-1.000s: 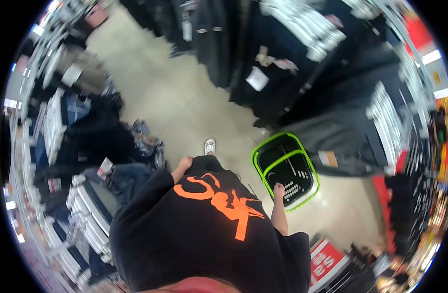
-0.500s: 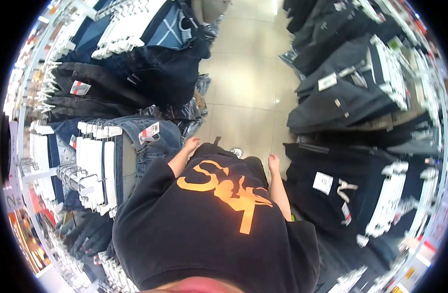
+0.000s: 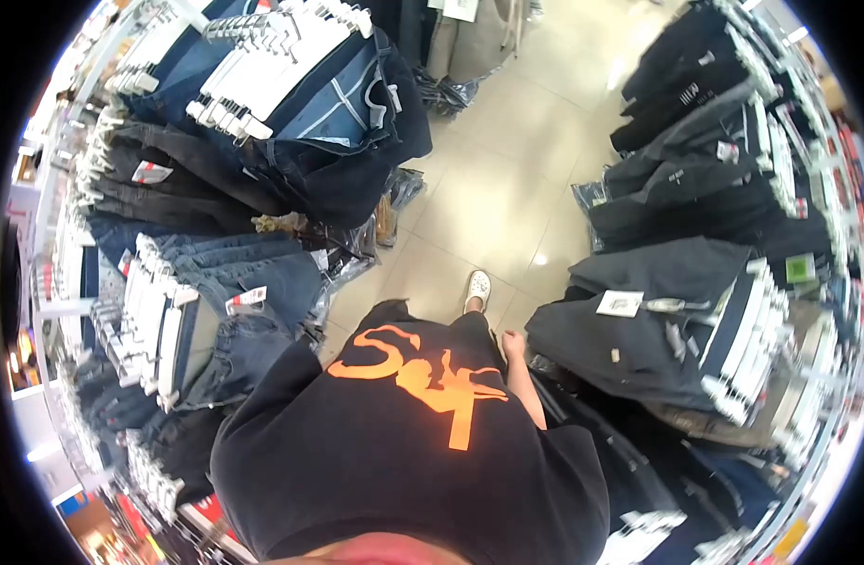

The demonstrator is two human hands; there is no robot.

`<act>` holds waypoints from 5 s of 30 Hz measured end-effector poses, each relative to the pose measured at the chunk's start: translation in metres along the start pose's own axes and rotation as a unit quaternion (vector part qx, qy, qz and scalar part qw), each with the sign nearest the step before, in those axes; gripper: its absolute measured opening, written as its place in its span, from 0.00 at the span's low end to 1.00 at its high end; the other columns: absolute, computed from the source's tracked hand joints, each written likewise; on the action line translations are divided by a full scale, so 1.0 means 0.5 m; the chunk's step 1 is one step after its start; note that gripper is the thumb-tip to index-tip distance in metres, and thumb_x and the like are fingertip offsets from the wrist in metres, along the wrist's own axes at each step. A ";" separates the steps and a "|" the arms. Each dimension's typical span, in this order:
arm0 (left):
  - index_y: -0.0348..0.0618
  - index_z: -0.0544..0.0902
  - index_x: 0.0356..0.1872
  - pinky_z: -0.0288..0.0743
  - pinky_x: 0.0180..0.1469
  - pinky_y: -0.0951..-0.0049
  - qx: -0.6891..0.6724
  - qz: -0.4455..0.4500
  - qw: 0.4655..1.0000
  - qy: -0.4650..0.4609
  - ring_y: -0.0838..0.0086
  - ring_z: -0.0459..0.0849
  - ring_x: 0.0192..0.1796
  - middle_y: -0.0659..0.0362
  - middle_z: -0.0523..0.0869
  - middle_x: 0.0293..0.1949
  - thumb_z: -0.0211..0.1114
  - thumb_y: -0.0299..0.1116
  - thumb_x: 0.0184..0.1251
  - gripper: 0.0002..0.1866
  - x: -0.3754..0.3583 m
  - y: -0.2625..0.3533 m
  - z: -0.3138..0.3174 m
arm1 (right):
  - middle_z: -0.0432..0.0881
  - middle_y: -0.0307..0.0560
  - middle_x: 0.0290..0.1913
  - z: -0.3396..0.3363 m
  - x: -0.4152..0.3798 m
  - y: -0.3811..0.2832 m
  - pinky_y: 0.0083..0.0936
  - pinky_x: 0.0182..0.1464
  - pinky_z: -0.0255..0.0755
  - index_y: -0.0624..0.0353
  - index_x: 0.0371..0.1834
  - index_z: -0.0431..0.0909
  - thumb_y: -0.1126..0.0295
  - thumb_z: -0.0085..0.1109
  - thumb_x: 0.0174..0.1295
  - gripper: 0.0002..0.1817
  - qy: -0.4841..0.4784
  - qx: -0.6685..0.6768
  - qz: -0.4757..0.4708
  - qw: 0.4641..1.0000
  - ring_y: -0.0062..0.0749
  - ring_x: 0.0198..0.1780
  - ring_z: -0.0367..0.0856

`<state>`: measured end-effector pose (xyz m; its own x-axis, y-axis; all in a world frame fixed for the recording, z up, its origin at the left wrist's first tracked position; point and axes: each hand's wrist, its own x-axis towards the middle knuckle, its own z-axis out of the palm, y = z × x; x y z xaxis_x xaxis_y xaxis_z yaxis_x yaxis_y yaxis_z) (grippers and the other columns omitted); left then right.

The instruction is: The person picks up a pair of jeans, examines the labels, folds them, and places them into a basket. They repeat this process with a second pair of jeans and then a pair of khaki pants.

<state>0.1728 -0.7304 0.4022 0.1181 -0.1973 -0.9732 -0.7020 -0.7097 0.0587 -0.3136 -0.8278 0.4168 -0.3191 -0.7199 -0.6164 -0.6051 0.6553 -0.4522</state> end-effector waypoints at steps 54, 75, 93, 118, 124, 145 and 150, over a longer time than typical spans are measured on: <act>0.33 0.74 0.32 0.69 0.29 0.69 -0.371 0.408 0.706 0.445 0.52 0.76 0.26 0.43 0.76 0.23 0.53 0.34 0.64 0.12 -0.433 0.805 -0.655 | 0.74 0.53 0.47 -0.125 0.156 -1.201 0.27 0.47 0.69 0.65 0.56 0.60 0.66 0.68 0.48 0.35 -0.271 0.128 -0.542 0.785 0.36 0.46 0.75; 0.37 0.79 0.39 0.73 0.38 0.78 -0.439 0.479 0.681 0.338 0.77 0.81 0.34 0.57 0.84 0.30 0.65 0.41 0.57 0.17 -0.552 0.866 -0.648 | 0.80 0.47 0.37 -0.348 0.124 -1.297 0.15 0.32 0.71 0.67 0.55 0.59 0.74 0.57 0.57 0.24 -0.604 0.052 -0.260 0.751 0.22 0.34 0.79; 0.37 0.77 0.44 0.73 0.36 0.80 -0.545 0.433 0.590 0.409 0.81 0.79 0.30 0.60 0.82 0.30 0.57 0.38 0.65 0.15 -0.633 1.098 -0.498 | 0.80 0.47 0.39 -0.560 0.233 -1.291 0.16 0.34 0.68 0.69 0.62 0.54 0.69 0.51 0.64 0.27 -0.707 -0.009 -0.234 0.668 0.21 0.36 0.77; 0.46 0.72 0.53 0.72 0.51 0.66 -0.415 0.210 0.616 0.636 0.59 0.76 0.50 0.53 0.75 0.52 0.57 0.32 0.61 0.18 -0.601 1.158 -0.294 | 0.79 0.40 0.41 -0.414 0.370 -1.283 0.24 0.48 0.67 0.57 0.43 0.71 0.69 0.55 0.61 0.10 -0.642 0.008 -0.317 0.698 0.24 0.44 0.76; 0.46 0.74 0.50 0.73 0.48 0.65 -0.451 0.217 0.607 0.617 0.60 0.78 0.46 0.55 0.77 0.48 0.56 0.34 0.62 0.15 -0.583 1.094 -0.220 | 0.77 0.43 0.46 -0.328 0.382 -1.311 0.27 0.50 0.67 0.57 0.48 0.71 0.66 0.59 0.59 0.15 -0.512 0.030 -0.382 0.769 0.28 0.48 0.75; 0.46 0.73 0.52 0.73 0.46 0.64 -0.451 0.174 0.701 0.525 0.56 0.79 0.43 0.50 0.79 0.45 0.55 0.36 0.62 0.17 -0.639 0.459 -0.119 | 0.83 0.49 0.33 0.203 -0.097 -1.171 0.26 0.45 0.72 0.62 0.41 0.75 0.52 0.63 0.51 0.24 -0.251 -0.018 -0.587 0.770 0.37 0.38 0.82; 0.45 0.73 0.53 0.70 0.50 0.64 -0.452 0.186 0.728 0.481 0.55 0.76 0.48 0.50 0.78 0.47 0.55 0.35 0.63 0.17 -0.646 0.388 -0.125 | 0.84 0.49 0.33 0.197 -0.085 -1.140 0.23 0.40 0.73 0.63 0.37 0.78 0.53 0.65 0.50 0.23 -0.284 -0.049 -0.570 0.769 0.32 0.35 0.82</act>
<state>0.0423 -0.8464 0.7417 0.7803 -0.5636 -0.2710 -0.1143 -0.5546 0.8243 0.1168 -1.1483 0.6374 0.8132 -0.5798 -0.0500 -0.3161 -0.3679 -0.8745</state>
